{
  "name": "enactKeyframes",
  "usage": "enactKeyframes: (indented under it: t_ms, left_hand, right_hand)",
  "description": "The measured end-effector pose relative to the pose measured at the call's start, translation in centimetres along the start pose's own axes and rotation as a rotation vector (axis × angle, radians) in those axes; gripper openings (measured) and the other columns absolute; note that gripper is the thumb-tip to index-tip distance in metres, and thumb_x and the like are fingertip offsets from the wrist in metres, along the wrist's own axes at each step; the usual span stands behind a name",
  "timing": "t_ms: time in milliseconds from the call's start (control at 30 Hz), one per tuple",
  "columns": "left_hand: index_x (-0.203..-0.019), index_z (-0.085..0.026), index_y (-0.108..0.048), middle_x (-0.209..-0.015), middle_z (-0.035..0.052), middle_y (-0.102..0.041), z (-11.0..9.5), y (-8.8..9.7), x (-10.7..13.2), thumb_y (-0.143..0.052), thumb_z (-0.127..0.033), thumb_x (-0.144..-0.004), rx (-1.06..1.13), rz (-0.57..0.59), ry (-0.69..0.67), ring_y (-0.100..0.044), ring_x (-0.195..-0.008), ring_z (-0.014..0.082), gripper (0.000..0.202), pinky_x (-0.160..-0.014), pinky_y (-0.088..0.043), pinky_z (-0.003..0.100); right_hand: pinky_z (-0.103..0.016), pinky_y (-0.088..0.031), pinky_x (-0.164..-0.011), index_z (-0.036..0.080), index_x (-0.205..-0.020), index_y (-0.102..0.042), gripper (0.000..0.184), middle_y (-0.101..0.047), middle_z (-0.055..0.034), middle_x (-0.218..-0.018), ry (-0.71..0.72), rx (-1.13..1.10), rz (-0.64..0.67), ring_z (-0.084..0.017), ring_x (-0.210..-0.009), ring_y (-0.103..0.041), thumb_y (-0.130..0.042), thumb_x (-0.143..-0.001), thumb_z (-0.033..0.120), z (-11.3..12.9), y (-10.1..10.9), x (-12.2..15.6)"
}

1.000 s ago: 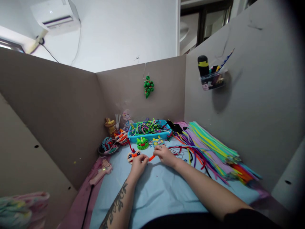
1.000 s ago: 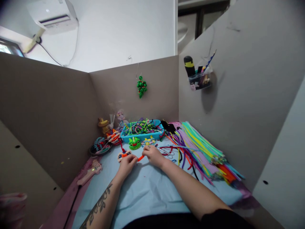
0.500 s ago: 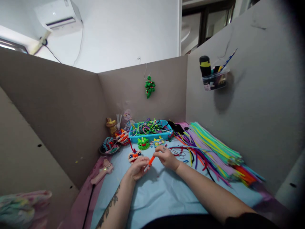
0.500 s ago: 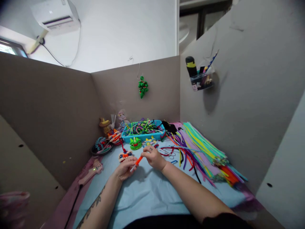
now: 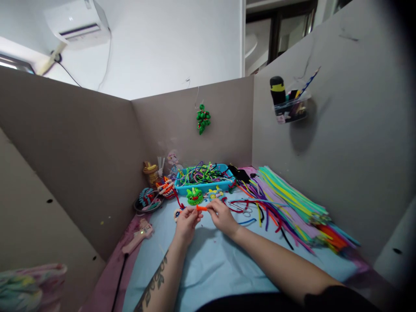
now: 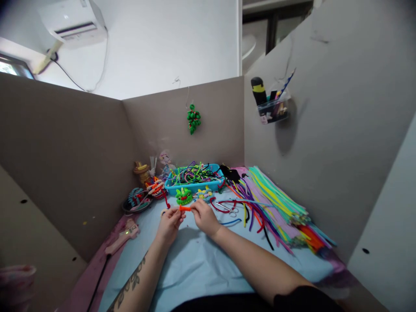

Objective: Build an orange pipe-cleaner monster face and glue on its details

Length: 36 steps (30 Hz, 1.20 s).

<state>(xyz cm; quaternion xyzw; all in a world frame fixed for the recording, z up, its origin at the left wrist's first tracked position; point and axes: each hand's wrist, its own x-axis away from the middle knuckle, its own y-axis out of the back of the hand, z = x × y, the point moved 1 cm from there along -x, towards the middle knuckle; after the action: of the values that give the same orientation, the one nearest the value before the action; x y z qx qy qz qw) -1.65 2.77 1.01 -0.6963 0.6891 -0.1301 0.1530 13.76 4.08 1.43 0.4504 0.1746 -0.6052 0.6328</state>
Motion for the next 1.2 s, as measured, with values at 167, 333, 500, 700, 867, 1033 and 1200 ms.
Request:
enactKeyframes:
  t_ms: [167, 333, 500, 700, 867, 1033, 1200]
  left_hand:
    - [-0.086, -0.013, -0.059, -0.083, 0.0072, -0.067, 0.6, 0.1, -0.3, -0.066, -0.037, -0.067, -0.233, -0.017, -0.137, -0.064, -0.071, 0.0154, 0.031, -0.062, -0.049, 0.025]
    - [-0.096, -0.017, -0.061, -0.099, 0.0090, -0.065, 0.9, 0.1, -0.3, -0.069, -0.022, -0.059, -0.474, -0.049, -0.359, -0.061, -0.091, 0.0205, 0.039, -0.073, -0.049, 0.029]
    - [-0.084, -0.015, -0.063, -0.064, 0.0030, -0.064, 0.6, 0.4, -0.1, -0.059, -0.033, -0.071, -0.621, -0.134, -0.344, -0.063, -0.060, 0.0164, 0.023, -0.062, -0.050, 0.028]
    - [-0.087, -0.016, -0.066, -0.079, 0.0046, -0.065, -0.5, -0.2, 0.3, -0.066, -0.034, -0.065, -0.561, -0.137, -0.414, -0.061, -0.072, 0.0162, 0.029, -0.059, -0.049, 0.023]
    - [-0.069, -0.014, -0.066, -0.060, -0.0007, -0.056, -0.8, -0.4, 0.5, -0.064, -0.040, -0.067, -0.514, -0.129, -0.354, -0.050, -0.051, 0.0097, 0.027, -0.045, -0.043, 0.019]
    - [-0.059, -0.013, -0.060, -0.056, -0.0013, -0.055, -0.5, -0.3, 0.2, -0.061, -0.033, -0.066, -0.450, -0.161, -0.345, -0.046, -0.046, 0.0074, 0.021, -0.043, -0.038, 0.018]
    - [-0.049, -0.014, -0.048, -0.074, 0.0040, -0.061, 0.1, -0.1, -0.2, -0.058, -0.021, -0.061, -0.310, -0.220, -0.336, -0.050, -0.051, 0.0080, 0.018, -0.040, -0.037, 0.017]
  right_hand:
    - [-0.029, -0.042, -0.071, 0.018, -0.081, -0.057, 0.017, -0.052, -0.0048, -0.078, -0.028, 0.049, -0.005, -0.018, -0.077, -0.051, -0.042, -0.084, 0.011, -0.5, -0.1, 0.0]
    - [-0.032, -0.042, -0.076, 0.018, -0.082, -0.058, 0.016, -0.054, -0.0062, -0.080, -0.030, 0.091, -0.045, -0.019, -0.081, -0.051, -0.043, -0.083, 0.012, -1.5, 0.6, -0.2]
    - [-0.033, -0.042, -0.074, 0.018, -0.079, -0.058, 0.015, -0.055, -0.0054, -0.078, -0.037, 0.078, -0.074, -0.019, -0.079, -0.051, -0.045, -0.082, 0.013, -2.0, 1.3, -0.4]
    - [-0.031, -0.043, -0.071, 0.019, -0.079, -0.058, 0.014, -0.054, -0.0043, -0.078, 0.012, 0.049, -0.011, -0.018, -0.076, -0.052, -0.046, -0.082, 0.012, -1.5, 1.0, -0.2]
    - [-0.028, -0.043, -0.068, 0.018, -0.084, -0.057, 0.015, -0.052, -0.0052, -0.081, 0.065, 0.099, 0.048, -0.017, -0.075, -0.052, -0.044, -0.083, 0.010, -0.7, 0.6, 0.1]
    - [-0.030, -0.041, -0.071, 0.018, -0.086, -0.057, 0.020, -0.053, -0.0069, -0.082, 0.184, 0.290, 0.102, -0.019, -0.079, -0.050, -0.041, -0.081, 0.006, -0.1, 0.3, 0.4]
    - [-0.031, -0.040, -0.071, 0.017, -0.086, -0.058, 0.022, -0.052, -0.0073, -0.081, 0.210, 0.352, 0.177, -0.020, -0.079, -0.048, -0.042, -0.078, 0.003, 0.1, -0.2, 0.7]
